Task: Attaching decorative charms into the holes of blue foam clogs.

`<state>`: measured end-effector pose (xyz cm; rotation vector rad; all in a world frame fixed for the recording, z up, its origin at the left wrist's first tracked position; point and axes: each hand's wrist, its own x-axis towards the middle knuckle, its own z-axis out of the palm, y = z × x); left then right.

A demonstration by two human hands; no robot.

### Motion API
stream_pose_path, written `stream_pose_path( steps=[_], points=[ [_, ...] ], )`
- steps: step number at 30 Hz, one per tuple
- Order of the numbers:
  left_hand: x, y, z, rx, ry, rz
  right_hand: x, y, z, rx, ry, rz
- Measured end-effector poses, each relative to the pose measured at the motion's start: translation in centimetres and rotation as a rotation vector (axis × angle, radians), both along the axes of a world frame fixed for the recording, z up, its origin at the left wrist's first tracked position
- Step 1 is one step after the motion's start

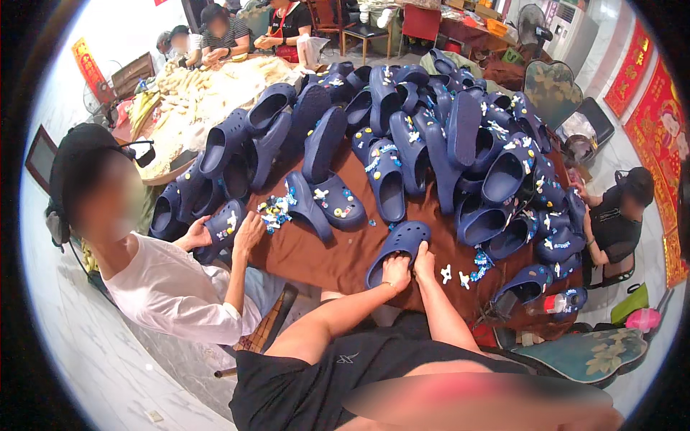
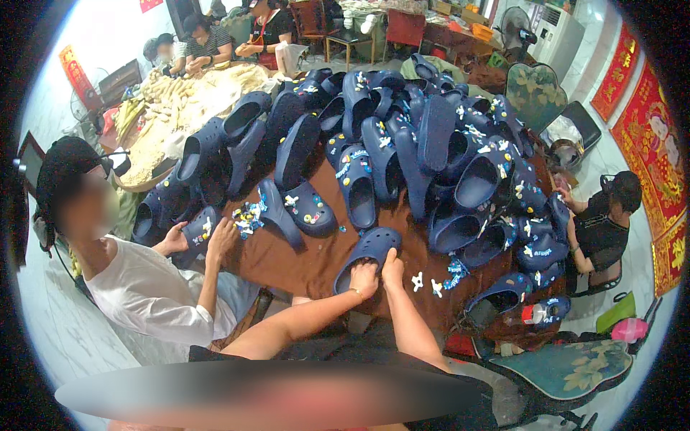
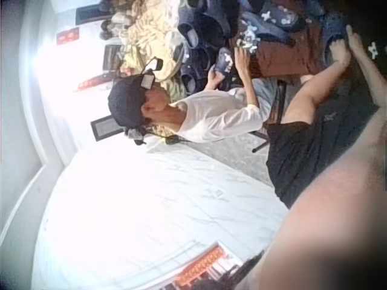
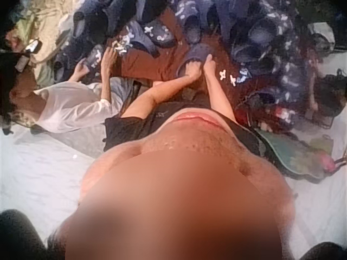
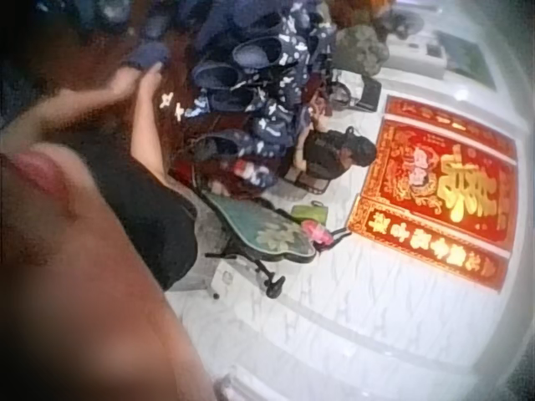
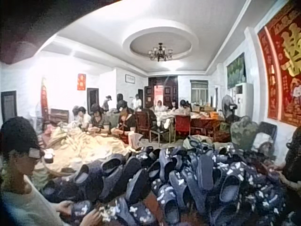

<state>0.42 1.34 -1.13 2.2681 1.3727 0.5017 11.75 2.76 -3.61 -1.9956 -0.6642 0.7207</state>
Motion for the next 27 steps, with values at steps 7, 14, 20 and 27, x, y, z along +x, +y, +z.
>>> stream_pose_path(
  steps=[7, 14, 20, 27],
  points=[
    [-0.1, 0.2, 0.3, -0.012, -0.016, -0.017, 0.5, -0.9, 1.8, 0.067, 0.506, 0.023],
    [-0.2, 0.1, 0.2, 0.038, -0.013, -0.030, 1.1, -0.5, 6.5, -0.264, 0.299, 0.166],
    [-0.2, 0.0, 0.5, 0.089, 0.049, -0.019, 1.3, 1.0, 4.6, -0.238, -0.270, 0.272],
    [-0.2, -0.1, 0.8, -0.023, 0.063, -0.051, 1.8, 0.5, 1.3, -0.052, 0.071, 0.167]
  ],
)
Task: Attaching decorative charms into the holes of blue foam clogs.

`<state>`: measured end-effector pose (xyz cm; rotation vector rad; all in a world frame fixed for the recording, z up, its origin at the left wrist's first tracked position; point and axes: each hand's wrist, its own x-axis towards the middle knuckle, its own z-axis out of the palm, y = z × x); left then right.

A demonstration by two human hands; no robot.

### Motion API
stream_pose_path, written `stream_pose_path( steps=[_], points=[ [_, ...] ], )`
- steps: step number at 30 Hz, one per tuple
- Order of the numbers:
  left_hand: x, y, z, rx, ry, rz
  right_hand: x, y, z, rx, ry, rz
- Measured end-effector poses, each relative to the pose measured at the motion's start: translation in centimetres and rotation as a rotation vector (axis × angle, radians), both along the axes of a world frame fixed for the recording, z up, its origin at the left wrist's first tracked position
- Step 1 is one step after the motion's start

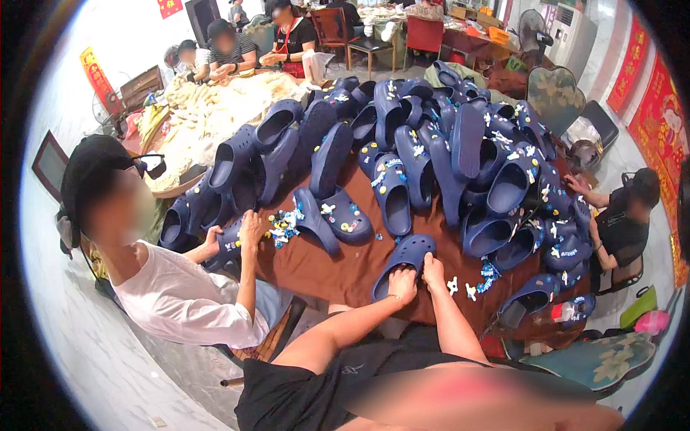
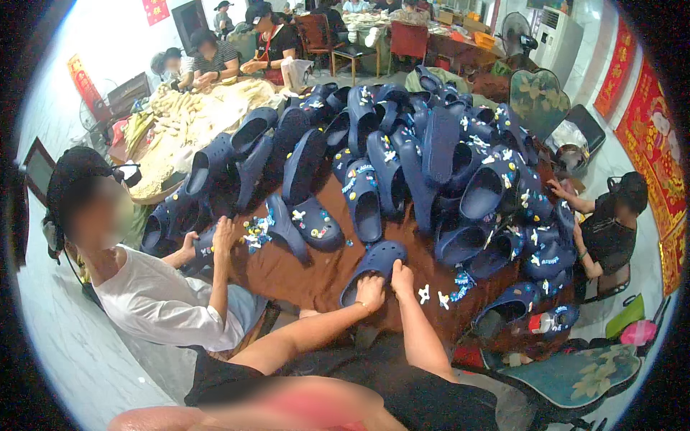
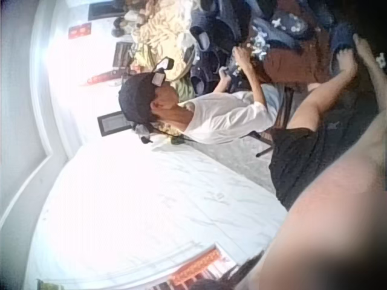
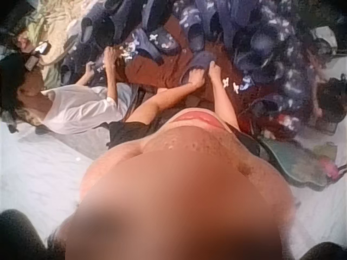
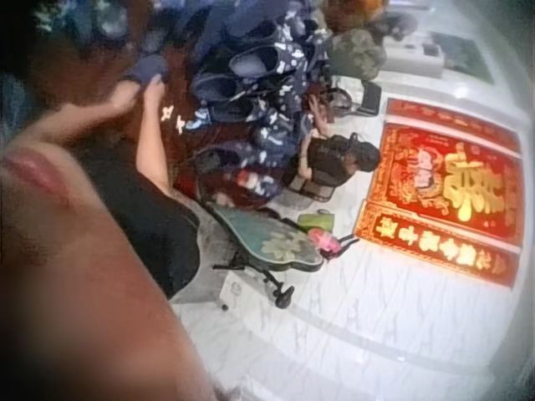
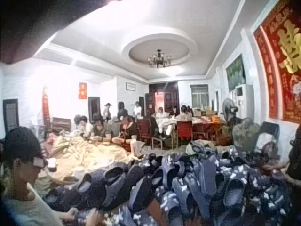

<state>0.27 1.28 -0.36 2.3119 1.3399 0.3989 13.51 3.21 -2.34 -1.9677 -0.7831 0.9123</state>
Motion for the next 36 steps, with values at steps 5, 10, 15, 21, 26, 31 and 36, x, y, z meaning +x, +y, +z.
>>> stream_pose_path(
  steps=[5, 10, 15, 21, 26, 31, 36],
  points=[
    [0.4, 0.4, -0.5, -0.015, 0.023, 0.039, -0.9, -1.5, -0.4, 0.223, 0.633, -0.227],
    [-0.2, 0.5, -0.8, 0.152, 0.037, 0.012, -0.5, -2.4, -0.1, 0.308, 0.909, -0.363],
    [-4.4, -0.5, 1.5, 0.112, -0.162, -0.006, 2.4, -3.6, 1.5, 0.337, 0.931, -0.234],
    [-12.5, -2.3, 3.6, 0.078, -0.240, 0.137, 1.2, 1.0, 1.8, 0.164, 0.184, 0.155],
    [-16.7, -4.2, 1.8, 0.038, -0.354, 0.333, -5.0, 4.6, 1.0, 0.485, -0.776, 0.528],
    [-17.5, -6.2, 1.1, 0.116, -0.251, 0.396, -8.3, 7.2, 1.6, 0.442, -1.224, 0.808],
    [-16.9, -5.9, 2.1, 0.128, -0.346, 0.348, -5.6, 7.3, 2.3, 0.330, -1.230, 0.899]
  ],
)
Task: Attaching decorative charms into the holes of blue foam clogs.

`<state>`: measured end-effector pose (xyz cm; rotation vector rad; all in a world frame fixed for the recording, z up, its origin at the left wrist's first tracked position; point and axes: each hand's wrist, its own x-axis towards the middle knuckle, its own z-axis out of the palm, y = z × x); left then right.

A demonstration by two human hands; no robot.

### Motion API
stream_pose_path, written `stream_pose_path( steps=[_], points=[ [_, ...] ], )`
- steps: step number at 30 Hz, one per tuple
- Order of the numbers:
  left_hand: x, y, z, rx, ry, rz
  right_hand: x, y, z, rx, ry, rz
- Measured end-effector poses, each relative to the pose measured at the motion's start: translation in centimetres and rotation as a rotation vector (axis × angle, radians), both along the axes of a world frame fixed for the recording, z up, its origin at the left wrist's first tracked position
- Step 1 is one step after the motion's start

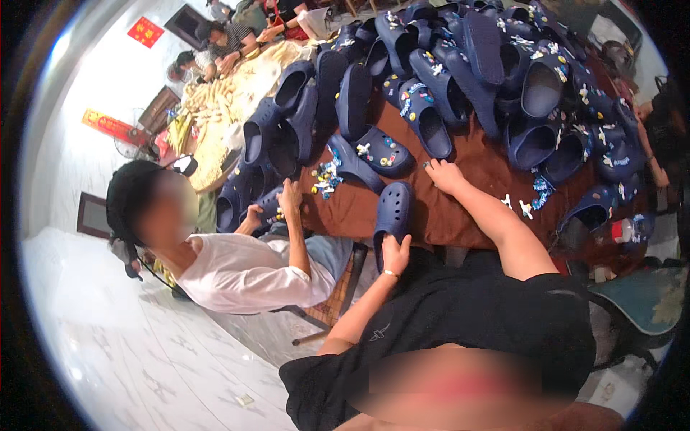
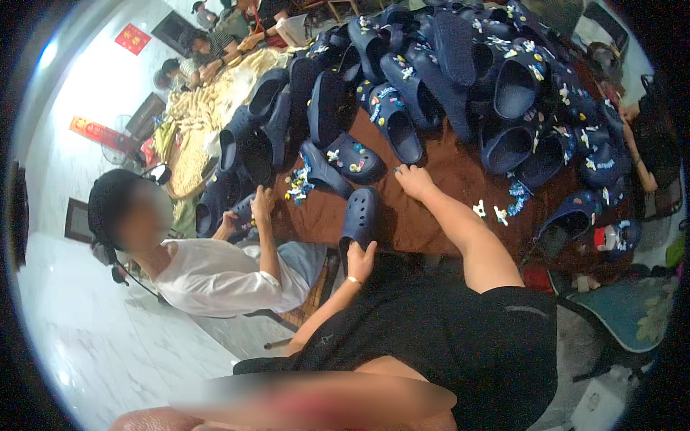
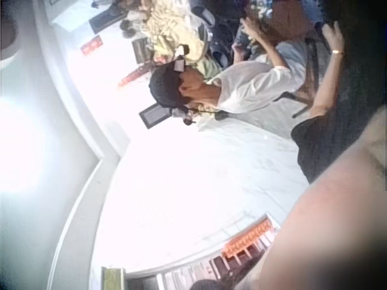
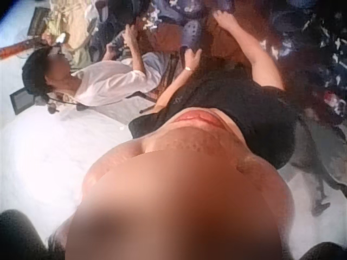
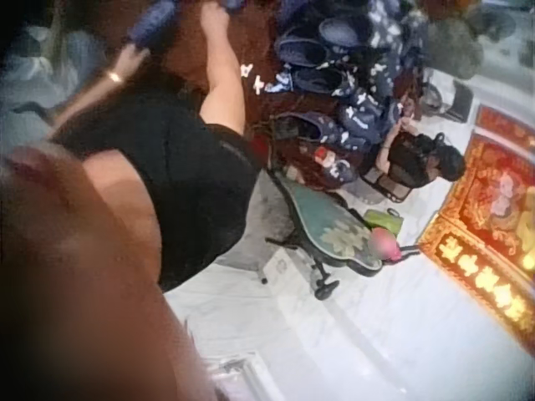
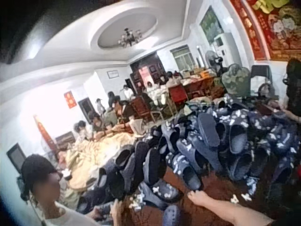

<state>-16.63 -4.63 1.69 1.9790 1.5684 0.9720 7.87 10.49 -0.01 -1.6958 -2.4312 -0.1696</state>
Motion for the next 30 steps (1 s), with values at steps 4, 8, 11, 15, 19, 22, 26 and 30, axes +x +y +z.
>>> stream_pose_path(
  steps=[4, 8, 11, 15, 19, 22, 26, 30],
  points=[
    [0.9, 0.8, 0.0, -0.060, -0.051, -0.044, 2.0, -2.0, -0.3, 0.072, 0.027, -0.112],
    [2.3, 1.4, 0.0, -0.249, -0.132, -0.092, 3.0, -3.5, -0.3, 0.241, 0.138, -0.233],
    [3.1, 1.2, 0.8, -0.156, -0.127, -0.131, 2.3, -4.4, 0.6, 0.127, 0.228, -0.137],
    [3.0, 1.1, 2.2, -0.270, -0.083, -0.085, 0.5, -3.5, 1.7, 0.048, 0.281, 0.052],
    [2.4, 1.1, 2.4, -0.154, -0.173, -0.138, -1.1, -1.9, 1.0, -0.141, 0.172, -0.009],
    [1.6, 1.1, 1.8, -0.140, -0.157, -0.127, -1.3, -1.4, 0.1, -0.046, 0.117, -0.052],
    [0.9, 1.4, 0.5, -0.200, -0.153, -0.083, -0.1, -1.8, -0.4, -0.022, 0.105, -0.118],
    [1.4, 1.5, 0.2, -0.279, -0.312, -0.136, 2.8, -3.2, -0.7, 0.078, 0.101, -0.206]
  ],
)
